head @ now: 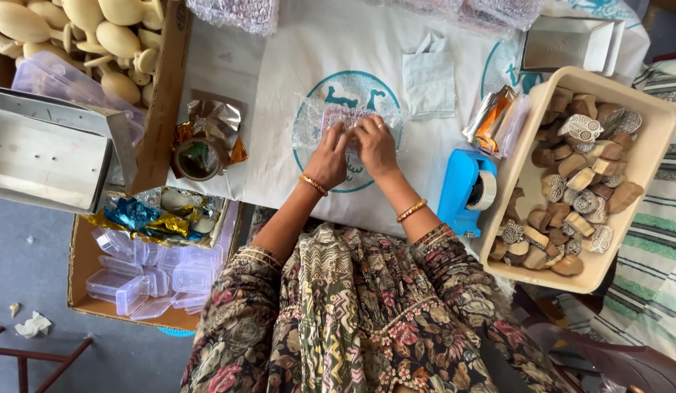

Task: The person places two small wooden items into a plastic container and closes it. They then wrap the container in bubble wrap and secure it with tape. Finally, they arrange the wrapped package with other similar packages on the table.

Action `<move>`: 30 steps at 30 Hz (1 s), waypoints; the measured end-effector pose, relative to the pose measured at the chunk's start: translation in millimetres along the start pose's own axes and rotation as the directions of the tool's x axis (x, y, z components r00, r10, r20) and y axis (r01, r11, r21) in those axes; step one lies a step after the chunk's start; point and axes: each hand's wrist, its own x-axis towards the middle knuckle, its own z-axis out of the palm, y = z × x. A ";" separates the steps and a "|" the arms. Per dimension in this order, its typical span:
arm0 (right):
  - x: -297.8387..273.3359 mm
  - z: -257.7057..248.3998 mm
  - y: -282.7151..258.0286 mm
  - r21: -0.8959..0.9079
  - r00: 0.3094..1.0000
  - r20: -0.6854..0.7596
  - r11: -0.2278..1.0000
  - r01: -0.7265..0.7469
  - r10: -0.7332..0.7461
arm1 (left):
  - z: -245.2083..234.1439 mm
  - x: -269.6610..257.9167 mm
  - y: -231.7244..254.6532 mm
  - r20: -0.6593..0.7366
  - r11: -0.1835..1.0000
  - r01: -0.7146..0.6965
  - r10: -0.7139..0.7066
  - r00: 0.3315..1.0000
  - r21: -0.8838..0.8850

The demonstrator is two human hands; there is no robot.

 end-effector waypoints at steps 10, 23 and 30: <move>-29.8 -35.4 -18.1 -0.034 0.999 0.014 0.999 -0.029 0.029 | 2.3 3.0 -0.7 0.065 0.998 0.029 -0.032 0.997 0.051; -8.3 -323.2 -186.3 0.920 0.838 -0.355 0.002 0.391 -0.414 | -2.4 6.6 5.2 0.060 0.959 0.000 -0.017 0.998 0.284; -26.4 -311.2 -169.0 0.866 0.580 -0.487 -0.445 0.227 -0.653 | -1.9 4.3 6.5 0.059 0.958 0.017 -0.035 0.998 0.287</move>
